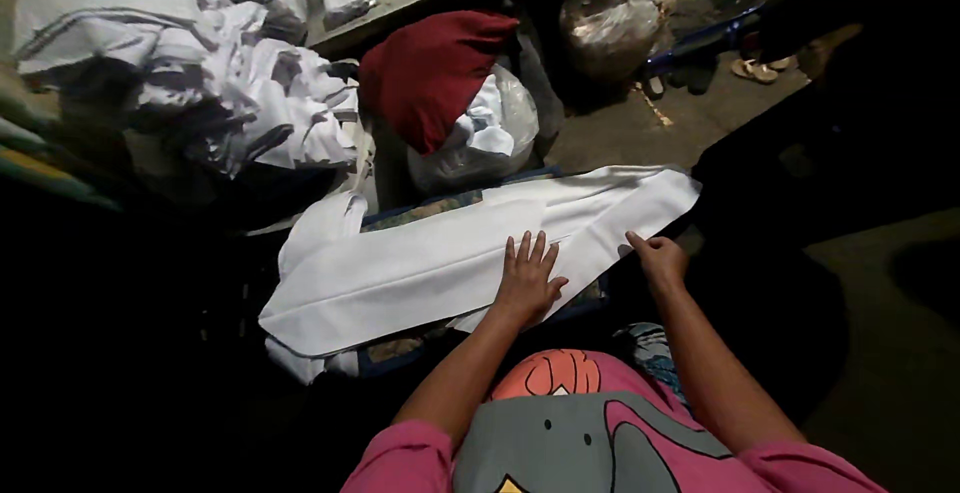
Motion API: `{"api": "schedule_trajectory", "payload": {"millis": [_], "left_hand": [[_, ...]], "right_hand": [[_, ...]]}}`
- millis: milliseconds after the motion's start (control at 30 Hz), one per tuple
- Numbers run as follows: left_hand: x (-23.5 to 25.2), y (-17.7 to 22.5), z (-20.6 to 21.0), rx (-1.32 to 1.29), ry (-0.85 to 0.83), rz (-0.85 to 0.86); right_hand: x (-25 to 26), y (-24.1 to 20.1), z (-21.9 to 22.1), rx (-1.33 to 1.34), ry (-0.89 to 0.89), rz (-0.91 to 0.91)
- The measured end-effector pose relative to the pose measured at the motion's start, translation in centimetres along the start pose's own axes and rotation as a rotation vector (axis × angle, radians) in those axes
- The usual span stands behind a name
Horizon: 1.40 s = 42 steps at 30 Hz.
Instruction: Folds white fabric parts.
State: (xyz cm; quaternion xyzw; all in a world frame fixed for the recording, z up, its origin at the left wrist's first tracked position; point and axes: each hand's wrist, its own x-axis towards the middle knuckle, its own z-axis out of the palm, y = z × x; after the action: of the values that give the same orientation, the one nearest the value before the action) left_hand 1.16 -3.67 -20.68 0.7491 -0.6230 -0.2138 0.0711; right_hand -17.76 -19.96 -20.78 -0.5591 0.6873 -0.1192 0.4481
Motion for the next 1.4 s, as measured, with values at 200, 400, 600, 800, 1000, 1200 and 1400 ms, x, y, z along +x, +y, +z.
{"api": "schedule_trajectory", "payload": {"millis": [200, 400, 600, 800, 1000, 1200, 1400], "left_hand": [[0.8, 0.9, 0.7, 0.011, 0.050, 0.023], [0.7, 0.9, 1.0, 0.059, 0.035, 0.001], [0.6, 0.9, 1.1, 0.064, 0.053, 0.000], [0.7, 0.7, 0.8, 0.006, 0.016, -0.015], [0.7, 0.7, 0.5, 0.008, -0.038, -0.018], [0.2, 3.8, -2.6, -0.399, -0.053, 0.067], [-1.9, 8.2, -8.4, -0.937, 0.034, 0.197]], "right_hand": [[0.0, -0.1, 0.1, 0.078, 0.027, -0.047], [0.2, 0.5, -0.1, 0.056, 0.012, -0.058], [-0.7, 1.0, -0.6, 0.305, 0.010, -0.040], [-3.7, -0.1, -4.5, 0.720, -0.081, -0.172], [-5.8, -1.2, -11.3, 0.828, 0.013, -0.560], [-10.2, -3.8, -12.8, 0.727, -0.217, -0.732], [-12.6, -4.7, -9.4, 0.855, -0.720, -0.635]]}}
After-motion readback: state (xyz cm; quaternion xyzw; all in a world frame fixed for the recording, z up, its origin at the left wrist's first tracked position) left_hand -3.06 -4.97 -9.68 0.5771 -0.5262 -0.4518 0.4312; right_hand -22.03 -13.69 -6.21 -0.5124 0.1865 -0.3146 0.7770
